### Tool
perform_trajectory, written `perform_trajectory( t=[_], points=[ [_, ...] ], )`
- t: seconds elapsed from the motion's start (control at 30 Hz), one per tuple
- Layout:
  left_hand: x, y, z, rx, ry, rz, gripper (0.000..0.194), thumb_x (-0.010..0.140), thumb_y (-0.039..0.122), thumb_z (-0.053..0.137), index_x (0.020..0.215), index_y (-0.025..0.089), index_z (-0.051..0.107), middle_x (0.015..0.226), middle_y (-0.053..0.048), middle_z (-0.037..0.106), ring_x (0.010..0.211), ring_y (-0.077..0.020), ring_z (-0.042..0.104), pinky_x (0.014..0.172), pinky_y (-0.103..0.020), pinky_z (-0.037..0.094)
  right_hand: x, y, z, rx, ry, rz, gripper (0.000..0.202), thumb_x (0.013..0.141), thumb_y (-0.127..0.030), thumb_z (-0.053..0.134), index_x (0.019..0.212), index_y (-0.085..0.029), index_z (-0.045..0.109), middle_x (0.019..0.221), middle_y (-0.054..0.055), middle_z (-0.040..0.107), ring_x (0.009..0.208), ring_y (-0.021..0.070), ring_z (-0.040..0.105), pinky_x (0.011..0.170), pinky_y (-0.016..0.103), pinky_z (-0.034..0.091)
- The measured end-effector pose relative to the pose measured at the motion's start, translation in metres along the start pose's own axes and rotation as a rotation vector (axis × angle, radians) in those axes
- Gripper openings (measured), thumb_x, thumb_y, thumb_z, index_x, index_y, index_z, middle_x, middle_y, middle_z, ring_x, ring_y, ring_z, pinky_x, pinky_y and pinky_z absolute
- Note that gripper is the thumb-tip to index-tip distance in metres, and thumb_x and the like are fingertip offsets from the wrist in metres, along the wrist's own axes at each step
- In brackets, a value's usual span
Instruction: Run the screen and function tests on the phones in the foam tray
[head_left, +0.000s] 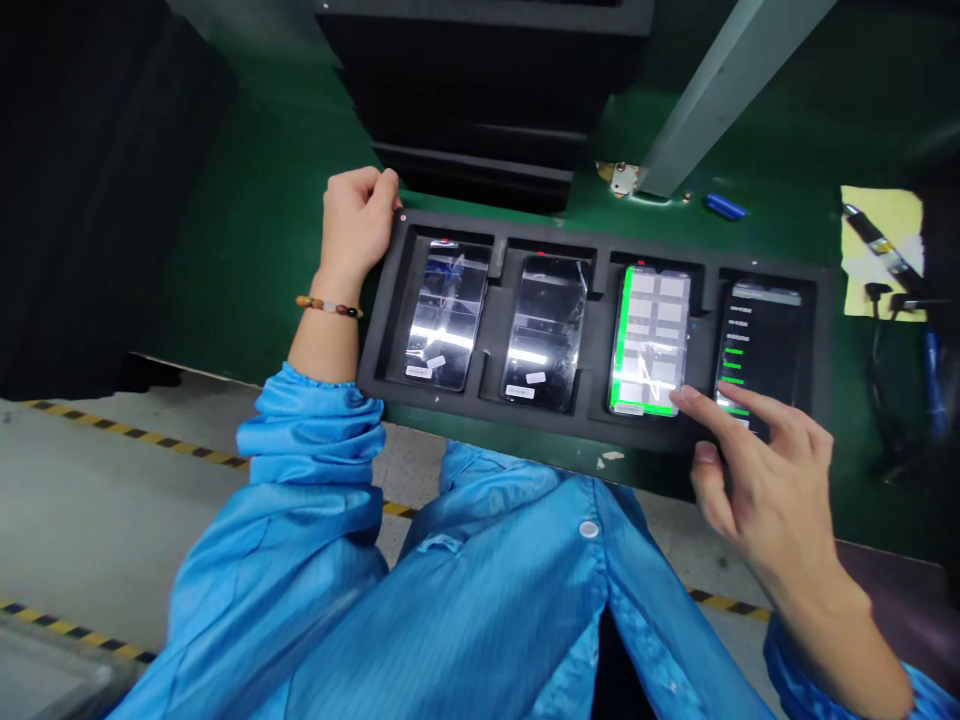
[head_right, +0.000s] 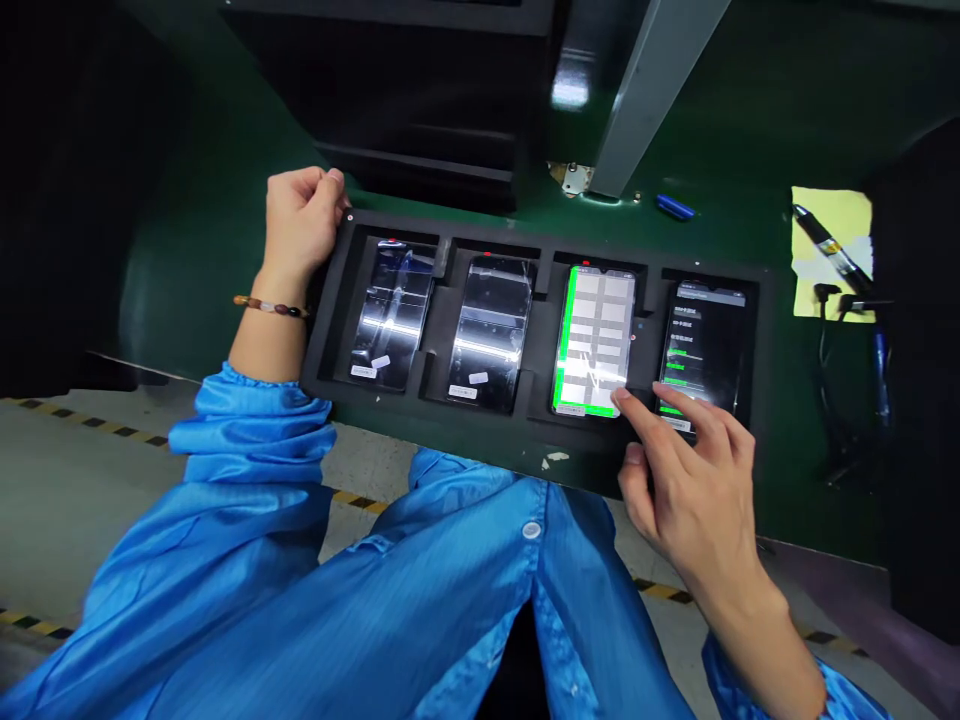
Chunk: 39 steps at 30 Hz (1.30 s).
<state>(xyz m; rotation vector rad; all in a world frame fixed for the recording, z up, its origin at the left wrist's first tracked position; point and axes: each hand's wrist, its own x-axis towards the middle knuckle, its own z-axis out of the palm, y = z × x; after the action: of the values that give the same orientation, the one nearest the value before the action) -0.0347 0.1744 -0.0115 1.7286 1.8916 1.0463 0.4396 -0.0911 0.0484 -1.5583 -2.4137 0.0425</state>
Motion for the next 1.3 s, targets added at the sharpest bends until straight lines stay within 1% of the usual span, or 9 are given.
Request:
perform_trajectory(
  t=[0.17, 0.3, 0.6, 0.7, 0.8, 0.9, 1.0, 1.2, 1.3],
  points=[
    [-0.002, 0.001, 0.001, 0.004, 0.038, 0.040, 0.045, 0.110, 0.034, 0.064, 0.067, 0.021, 0.063, 0.062, 0.001, 0.052, 0.061, -0.0142, 0.042, 0.068, -0.035, 0.032, 0.031, 0.005, 0.009, 0.017, -0.023, 0.144, 0.058, 0.106, -0.024, 0.051, 0.163, -0.031, 0.054, 0.146, 0.007, 0.076, 0.148, 0.0339, 0.060, 0.118, 0.055, 0.043],
    [-0.002, -0.001, 0.002, 0.012, 0.052, 0.050, 0.045, 0.109, 0.034, 0.065, 0.067, 0.020, 0.064, 0.061, 0.001, 0.052, 0.059, -0.0143, 0.042, 0.066, -0.036, 0.031, 0.059, 0.009, 0.013, 0.002, -0.027, 0.209, 0.057, 0.108, -0.026, 0.048, 0.164, -0.023, 0.053, 0.148, 0.007, 0.076, 0.150, 0.0375, 0.056, 0.121, 0.058, 0.042],
    [-0.004, 0.000, 0.001, 0.018, 0.045, 0.040, 0.041, 0.108, 0.029, 0.065, 0.068, 0.021, 0.065, 0.060, 0.001, 0.052, 0.058, -0.0138, 0.043, 0.062, -0.036, 0.028, 0.108, 0.029, 0.014, 0.046, -0.098, 0.258, 0.062, 0.109, -0.030, 0.039, 0.171, -0.026, 0.044, 0.159, 0.009, 0.069, 0.149, 0.0463, 0.049, 0.120, 0.072, 0.041],
    [-0.005, 0.004, 0.001, 0.020, 0.044, 0.043, 0.042, 0.109, 0.025, 0.064, 0.067, 0.020, 0.064, 0.060, 0.001, 0.052, 0.058, -0.0138, 0.044, 0.063, -0.035, 0.028, 0.120, 0.025, 0.016, 0.051, -0.117, 0.257, 0.062, 0.109, -0.030, 0.039, 0.170, -0.023, 0.045, 0.157, 0.012, 0.069, 0.150, 0.0461, 0.049, 0.120, 0.072, 0.042],
    [-0.006, 0.008, 0.001, 0.040, 0.038, 0.038, 0.043, 0.109, 0.024, 0.064, 0.067, 0.020, 0.063, 0.060, 0.002, 0.051, 0.059, -0.0142, 0.044, 0.064, -0.036, 0.027, 0.130, 0.014, 0.021, 0.064, -0.131, 0.192, 0.061, 0.109, -0.030, 0.039, 0.168, -0.021, 0.046, 0.157, 0.014, 0.069, 0.152, 0.0434, 0.048, 0.123, 0.068, 0.041],
    [-0.006, 0.011, 0.000, 0.059, 0.033, 0.015, 0.042, 0.109, 0.023, 0.065, 0.067, 0.021, 0.062, 0.061, 0.002, 0.051, 0.060, -0.0142, 0.044, 0.064, -0.037, 0.027, 0.138, 0.003, 0.027, 0.088, -0.133, 0.123, 0.061, 0.109, -0.031, 0.038, 0.168, -0.021, 0.046, 0.160, 0.013, 0.066, 0.154, 0.0408, 0.048, 0.124, 0.065, 0.042],
    [-0.006, 0.011, -0.001, 0.053, 0.022, 0.005, 0.042, 0.109, 0.024, 0.064, 0.067, 0.021, 0.062, 0.062, 0.002, 0.051, 0.061, -0.0137, 0.043, 0.064, -0.037, 0.027, 0.140, 0.001, 0.027, 0.089, -0.136, 0.116, 0.061, 0.109, -0.031, 0.038, 0.168, -0.022, 0.045, 0.160, 0.011, 0.066, 0.155, 0.0395, 0.049, 0.124, 0.065, 0.042],
    [-0.006, 0.011, 0.000, 0.067, 0.021, 0.021, 0.045, 0.110, 0.028, 0.068, 0.066, 0.020, 0.059, 0.060, 0.003, 0.047, 0.060, -0.0133, 0.041, 0.065, -0.035, 0.028, 0.127, 0.018, 0.021, 0.042, -0.099, 0.260, 0.062, 0.107, -0.029, 0.039, 0.168, -0.026, 0.045, 0.155, 0.010, 0.072, 0.149, 0.0422, 0.053, 0.118, 0.070, 0.046],
    [-0.006, 0.010, 0.001, 0.067, 0.026, 0.028, 0.048, 0.110, 0.035, 0.070, 0.065, 0.020, 0.058, 0.060, 0.002, 0.048, 0.060, -0.0136, 0.040, 0.065, -0.035, 0.028, 0.121, 0.021, 0.020, 0.077, -0.106, 0.238, 0.064, 0.107, -0.030, 0.038, 0.171, -0.031, 0.042, 0.157, 0.008, 0.070, 0.150, 0.0437, 0.051, 0.120, 0.072, 0.043]
  ],
)
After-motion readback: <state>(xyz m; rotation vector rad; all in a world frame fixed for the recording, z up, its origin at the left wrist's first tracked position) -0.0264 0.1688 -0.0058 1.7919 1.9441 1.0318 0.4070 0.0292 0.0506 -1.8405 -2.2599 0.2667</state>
